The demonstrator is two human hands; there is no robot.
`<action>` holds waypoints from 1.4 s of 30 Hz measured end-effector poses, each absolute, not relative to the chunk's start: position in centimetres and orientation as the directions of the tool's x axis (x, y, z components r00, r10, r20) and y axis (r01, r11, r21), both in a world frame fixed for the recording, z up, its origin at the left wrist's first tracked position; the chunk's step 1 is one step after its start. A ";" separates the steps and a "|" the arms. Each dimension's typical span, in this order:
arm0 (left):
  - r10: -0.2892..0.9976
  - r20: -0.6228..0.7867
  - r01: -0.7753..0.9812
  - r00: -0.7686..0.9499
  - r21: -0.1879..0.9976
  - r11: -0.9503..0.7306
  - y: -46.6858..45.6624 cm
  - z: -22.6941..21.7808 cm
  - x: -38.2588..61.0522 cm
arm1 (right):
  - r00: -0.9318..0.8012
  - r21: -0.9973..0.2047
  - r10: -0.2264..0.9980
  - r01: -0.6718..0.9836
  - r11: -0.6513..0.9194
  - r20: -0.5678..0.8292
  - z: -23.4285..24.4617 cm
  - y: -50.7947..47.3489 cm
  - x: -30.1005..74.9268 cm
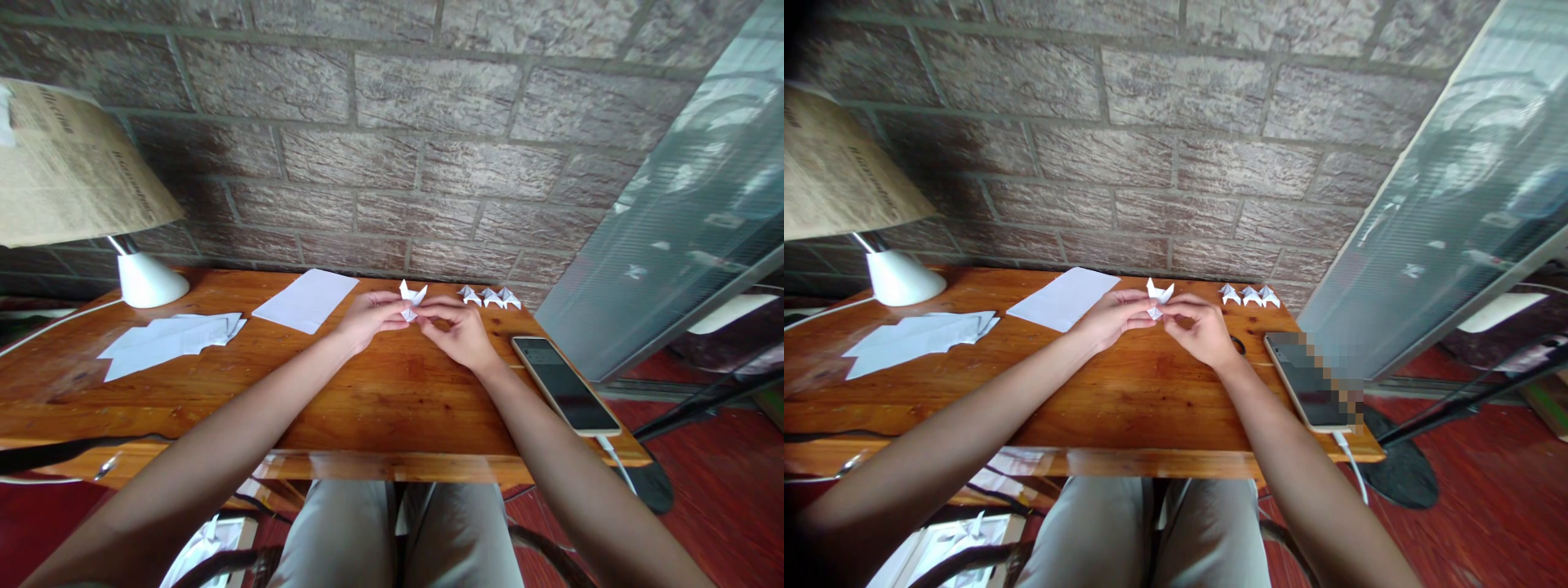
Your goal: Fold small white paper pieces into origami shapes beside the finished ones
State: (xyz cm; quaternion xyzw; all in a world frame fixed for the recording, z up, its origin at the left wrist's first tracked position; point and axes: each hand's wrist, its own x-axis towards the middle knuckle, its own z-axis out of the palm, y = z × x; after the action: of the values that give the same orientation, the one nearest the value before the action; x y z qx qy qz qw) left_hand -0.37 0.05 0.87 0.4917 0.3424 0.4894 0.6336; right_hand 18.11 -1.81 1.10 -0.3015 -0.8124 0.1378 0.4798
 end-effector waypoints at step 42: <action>0.960 0.227 -0.292 0.164 0.941 -0.173 0.6 0.4 0.0 | -0.170 -0.968 0.954 -0.019 0.248 0.248 0.6 -1.7 16.5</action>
State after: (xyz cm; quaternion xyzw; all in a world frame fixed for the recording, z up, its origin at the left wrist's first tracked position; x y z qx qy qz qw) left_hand 0.05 0.59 0.45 0.5208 0.3207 0.5615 0.5574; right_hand 16.53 -1.65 0.60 -0.3892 -0.6006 0.4736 0.5133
